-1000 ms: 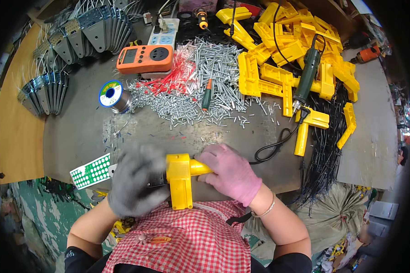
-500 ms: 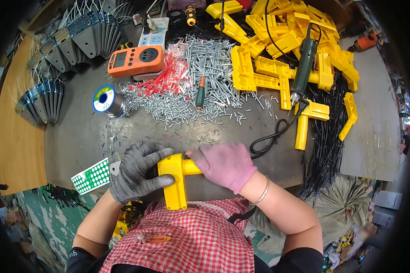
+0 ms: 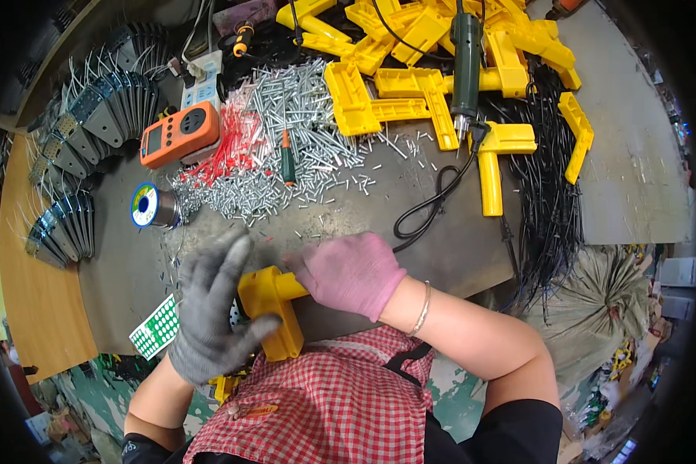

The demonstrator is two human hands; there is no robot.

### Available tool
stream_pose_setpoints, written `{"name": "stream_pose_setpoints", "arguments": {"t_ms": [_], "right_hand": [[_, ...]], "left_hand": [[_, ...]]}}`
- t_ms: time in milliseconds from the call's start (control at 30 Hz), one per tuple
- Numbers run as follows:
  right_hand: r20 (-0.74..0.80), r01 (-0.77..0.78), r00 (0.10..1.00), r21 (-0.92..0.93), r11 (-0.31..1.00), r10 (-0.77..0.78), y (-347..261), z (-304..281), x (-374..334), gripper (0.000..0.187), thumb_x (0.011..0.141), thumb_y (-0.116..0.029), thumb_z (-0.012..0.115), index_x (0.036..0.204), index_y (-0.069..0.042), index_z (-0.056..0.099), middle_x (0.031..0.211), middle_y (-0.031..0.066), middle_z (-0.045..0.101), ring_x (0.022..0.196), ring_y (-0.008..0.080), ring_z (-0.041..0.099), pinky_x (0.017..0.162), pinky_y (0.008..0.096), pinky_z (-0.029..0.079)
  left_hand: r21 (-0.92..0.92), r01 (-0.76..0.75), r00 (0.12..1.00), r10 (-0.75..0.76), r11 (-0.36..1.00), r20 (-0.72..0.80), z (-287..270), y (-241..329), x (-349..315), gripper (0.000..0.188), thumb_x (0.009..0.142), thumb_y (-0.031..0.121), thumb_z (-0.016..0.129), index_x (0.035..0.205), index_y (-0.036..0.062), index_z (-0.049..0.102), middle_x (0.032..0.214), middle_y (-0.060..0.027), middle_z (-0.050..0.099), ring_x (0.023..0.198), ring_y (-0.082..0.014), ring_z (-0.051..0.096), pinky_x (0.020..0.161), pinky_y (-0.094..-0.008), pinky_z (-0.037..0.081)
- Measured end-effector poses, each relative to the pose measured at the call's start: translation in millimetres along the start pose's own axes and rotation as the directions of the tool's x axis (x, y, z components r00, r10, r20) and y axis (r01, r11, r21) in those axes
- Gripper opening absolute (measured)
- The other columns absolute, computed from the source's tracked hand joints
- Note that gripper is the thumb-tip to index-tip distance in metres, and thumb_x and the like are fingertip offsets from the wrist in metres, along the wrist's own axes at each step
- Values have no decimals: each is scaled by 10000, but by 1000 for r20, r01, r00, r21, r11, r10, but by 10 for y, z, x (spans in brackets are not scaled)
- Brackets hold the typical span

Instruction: The person solders wires to a circuit board using a soldering iron, then assembles the circuit board into a yellow plastic housing with screws using an electric screwdriver.

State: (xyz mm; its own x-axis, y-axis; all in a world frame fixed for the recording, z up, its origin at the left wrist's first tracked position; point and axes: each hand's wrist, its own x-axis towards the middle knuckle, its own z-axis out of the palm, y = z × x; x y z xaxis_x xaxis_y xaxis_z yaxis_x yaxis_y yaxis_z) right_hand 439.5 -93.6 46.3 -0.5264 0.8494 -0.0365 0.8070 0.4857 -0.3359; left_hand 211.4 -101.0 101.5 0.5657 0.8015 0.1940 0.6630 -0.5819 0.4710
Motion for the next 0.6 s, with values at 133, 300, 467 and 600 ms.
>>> {"name": "stream_pose_setpoints", "arguments": {"t_ms": [133, 300, 467, 600], "right_hand": [[77, -77, 994, 5, 997, 76, -19, -4, -57, 262, 945, -386, 573, 920, -168, 716, 848, 80, 735, 730, 253, 737, 591, 408, 586], [157, -287, 955, 294, 912, 250, 185, -213, 69, 224, 906, -316, 620, 933, -110, 703, 868, 133, 696, 844, 366, 689, 749, 463, 565], [-144, -88, 981, 279, 956, 132, 428, -89, 187, 89, 839, -141, 682, 887, -67, 684, 920, 101, 677, 916, 324, 659, 815, 444, 541], [-61, 24, 998, 7, 1000, -23, 452, -222, 248, 88, 848, -133, 655, 905, -66, 660, 936, 125, 641, 973, 331, 639, 832, 446, 558]], "left_hand": [[74, -230, 973, 227, 970, 41, 382, 207, 163, 843, 820, 493, 747, 1450, 3, 478, 1436, -244, 514, 1285, -382, 519, 1101, -529, 352], [99, 122, 976, -138, 988, 169, 556, 158, 76, 743, 765, 386, 818, 1328, -26, 564, 1044, -177, 658, 920, -357, 648, 836, -474, 518], [21, 114, 980, -116, 993, 159, 491, 155, 223, 483, 814, 312, 791, 1179, 22, 669, 1017, -147, 657, 903, -345, 648, 806, -466, 530], [9, -26, 995, 25, 1000, 101, 493, -181, 509, 211, 865, 189, 705, 1047, 83, 698, 970, -111, 645, 908, -334, 653, 769, -441, 548]]}}
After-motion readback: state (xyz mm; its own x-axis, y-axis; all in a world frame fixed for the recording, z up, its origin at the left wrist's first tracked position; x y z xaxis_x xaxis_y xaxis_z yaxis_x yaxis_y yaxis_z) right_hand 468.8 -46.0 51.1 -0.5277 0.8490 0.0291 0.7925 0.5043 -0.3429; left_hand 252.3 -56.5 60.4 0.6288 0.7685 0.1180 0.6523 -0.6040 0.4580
